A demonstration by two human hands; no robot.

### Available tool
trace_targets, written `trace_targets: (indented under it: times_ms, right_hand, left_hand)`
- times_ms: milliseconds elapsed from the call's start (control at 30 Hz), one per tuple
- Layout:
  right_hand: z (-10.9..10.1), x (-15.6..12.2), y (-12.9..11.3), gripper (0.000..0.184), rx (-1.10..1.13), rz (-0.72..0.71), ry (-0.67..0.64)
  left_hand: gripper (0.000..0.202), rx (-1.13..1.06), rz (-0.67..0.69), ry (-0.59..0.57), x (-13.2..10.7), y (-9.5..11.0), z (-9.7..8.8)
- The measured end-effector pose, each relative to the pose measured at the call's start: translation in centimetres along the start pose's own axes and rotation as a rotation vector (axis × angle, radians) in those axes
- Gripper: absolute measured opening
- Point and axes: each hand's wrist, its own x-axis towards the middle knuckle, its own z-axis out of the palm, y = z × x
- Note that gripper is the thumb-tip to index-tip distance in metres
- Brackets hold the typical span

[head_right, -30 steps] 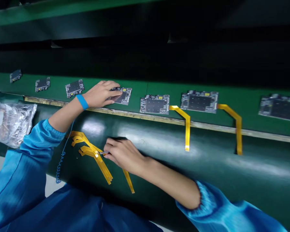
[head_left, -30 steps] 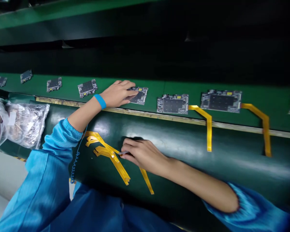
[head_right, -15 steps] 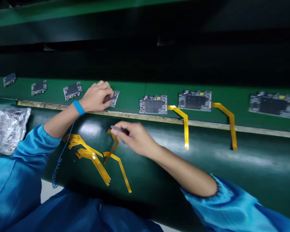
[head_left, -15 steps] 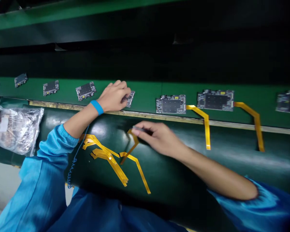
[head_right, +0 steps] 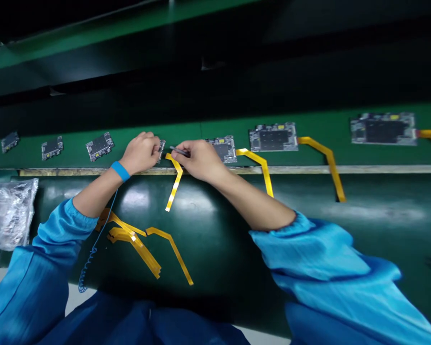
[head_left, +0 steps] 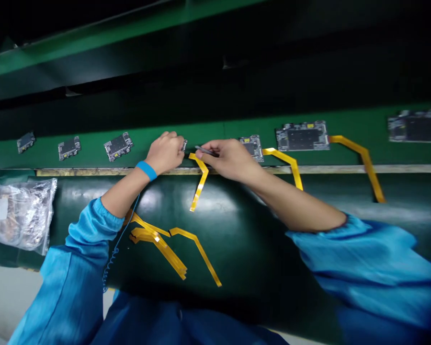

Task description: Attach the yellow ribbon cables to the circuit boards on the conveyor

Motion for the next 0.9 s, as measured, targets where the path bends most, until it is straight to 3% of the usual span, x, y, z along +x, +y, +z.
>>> trace_targets:
  times_ms: [200,333,500,733,900]
  right_hand:
    - [-1.3,-0.1,-0.1,0.024,-0.124,0.041,0.016]
    - [-1.7,0.2,0.7,0.025,-0.15,0.01,0.033]
    - [-2.3,0.1,1.3,0.02,-0.127,0.042,0.047]
    - [-3.1,0.0,1.6,0.018,-0.131,0.084,0.016]
    - [-3.4,0.2,2.0,0.015,-0.115,0.102,0.014]
  left_hand:
    - [0.014,-0.072,0.018,0.028,0.1,0.6,-1.1]
    - [0.006,-0.007,-0.008,0.014,0.6,2.1,-0.4]
    - [0.014,0.071,-0.052,-0.02,1.6,4.0,0.2]
    - [0.012,-0.039,-0.02,-0.018,2.3,3.0,-0.6]
    - [0.015,-0.08,-0.002,0.006,2.6,2.9,0.0]
